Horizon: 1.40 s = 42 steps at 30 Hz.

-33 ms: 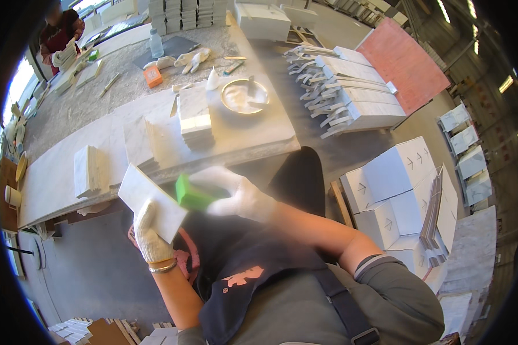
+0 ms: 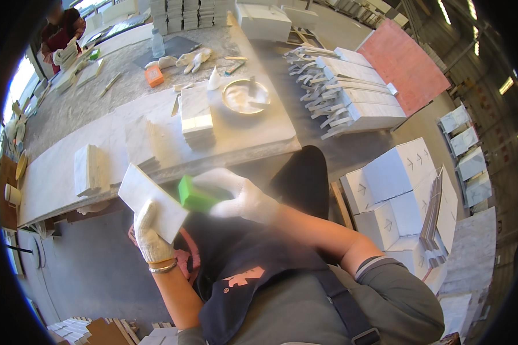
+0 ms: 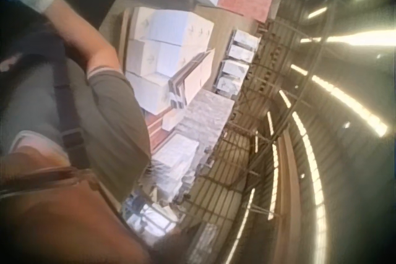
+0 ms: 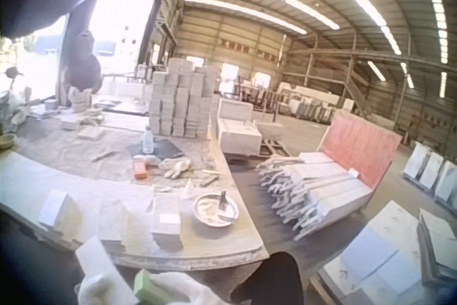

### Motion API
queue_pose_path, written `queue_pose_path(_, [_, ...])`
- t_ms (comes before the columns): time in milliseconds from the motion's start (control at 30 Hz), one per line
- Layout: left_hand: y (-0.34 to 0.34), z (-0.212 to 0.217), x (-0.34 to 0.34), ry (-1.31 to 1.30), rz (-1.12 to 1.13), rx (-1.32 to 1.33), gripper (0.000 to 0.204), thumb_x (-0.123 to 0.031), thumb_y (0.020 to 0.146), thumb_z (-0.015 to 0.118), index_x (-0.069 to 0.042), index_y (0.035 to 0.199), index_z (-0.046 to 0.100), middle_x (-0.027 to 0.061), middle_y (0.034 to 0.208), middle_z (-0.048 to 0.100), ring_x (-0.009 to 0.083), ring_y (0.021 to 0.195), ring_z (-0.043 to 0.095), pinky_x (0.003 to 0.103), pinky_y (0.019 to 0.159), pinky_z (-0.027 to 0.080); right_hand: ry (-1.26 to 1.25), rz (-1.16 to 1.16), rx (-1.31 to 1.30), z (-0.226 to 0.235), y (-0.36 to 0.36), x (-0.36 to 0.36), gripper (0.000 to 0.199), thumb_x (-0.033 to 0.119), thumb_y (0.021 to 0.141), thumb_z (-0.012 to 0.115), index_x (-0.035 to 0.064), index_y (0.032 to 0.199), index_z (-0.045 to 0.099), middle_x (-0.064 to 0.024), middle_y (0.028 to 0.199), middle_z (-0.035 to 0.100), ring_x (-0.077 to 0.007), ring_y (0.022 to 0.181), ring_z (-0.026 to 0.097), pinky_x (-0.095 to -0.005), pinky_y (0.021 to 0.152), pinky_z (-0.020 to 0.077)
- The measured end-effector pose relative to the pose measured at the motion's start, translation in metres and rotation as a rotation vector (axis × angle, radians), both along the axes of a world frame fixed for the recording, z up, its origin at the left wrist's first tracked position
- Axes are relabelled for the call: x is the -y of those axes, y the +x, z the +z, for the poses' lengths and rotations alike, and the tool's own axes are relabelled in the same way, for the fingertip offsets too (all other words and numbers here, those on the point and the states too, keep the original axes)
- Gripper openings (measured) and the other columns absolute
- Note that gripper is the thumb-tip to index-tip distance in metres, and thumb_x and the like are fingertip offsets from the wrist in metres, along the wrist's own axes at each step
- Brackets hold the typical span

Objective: The person applies a white paste from a metal bowl onto rectangular blocks using a small metal spatula. They spread the paste over the top and sides of each block, then place the treated blocks on the table. The process is repeated for multiple blocks.

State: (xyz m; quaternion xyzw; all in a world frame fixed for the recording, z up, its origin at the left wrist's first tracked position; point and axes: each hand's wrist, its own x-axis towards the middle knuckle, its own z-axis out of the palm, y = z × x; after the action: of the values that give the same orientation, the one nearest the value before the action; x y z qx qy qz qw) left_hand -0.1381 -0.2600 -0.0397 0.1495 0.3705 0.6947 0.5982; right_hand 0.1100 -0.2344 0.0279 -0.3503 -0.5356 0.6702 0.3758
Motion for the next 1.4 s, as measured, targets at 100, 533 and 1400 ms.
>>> queue_pose_path(100, [0.004, -0.001, -0.001, -0.013, 0.024, -0.002, 0.043, -0.016, 0.096, 0.072, 0.005, 0.132, 0.062, 0.0141, 0.121, 0.07, 0.0285, 0.105, 0.072, 0.042, 0.095, 0.06, 0.195, 0.028, 0.078, -0.003, 0.008, 0.007, 0.076, 0.0, 0.078, 0.078, 0.0009, 0.151, 0.055, -0.0124, 0.146, 0.054, -0.0241, 0.142, 0.05, -0.038, 0.122, 0.0369])
queue_pose_path(533, [0.051, 0.003, -0.026, -0.001, -0.14, -0.045, 0.046, -0.01, 0.097, 0.066, 0.006, 0.138, 0.055, 0.0181, 0.127, 0.068, 0.0305, 0.112, 0.07, 0.043, 0.097, 0.06, 0.319, -0.01, -0.045, 0.006, 0.051, 0.001, 0.073, 0.003, 0.077, 0.08, 0.0022, 0.148, 0.059, -0.0141, 0.145, 0.054, -0.0278, 0.14, 0.05, -0.0398, 0.12, 0.0373])
queue_pose_path(1400, [0.098, 0.02, -0.068, -0.173, -0.188, -0.272, 0.035, -0.001, 0.09, 0.072, 0.002, 0.124, 0.065, 0.0105, 0.109, 0.072, 0.023, 0.096, 0.073, 0.037, 0.088, 0.062, 0.27, -0.222, 0.021, -0.057, 0.102, -0.039, 0.069, 0.003, 0.068, 0.084, 0.0032, 0.134, 0.068, -0.0196, 0.147, 0.056, -0.0349, 0.139, 0.053, -0.0445, 0.118, 0.0398])
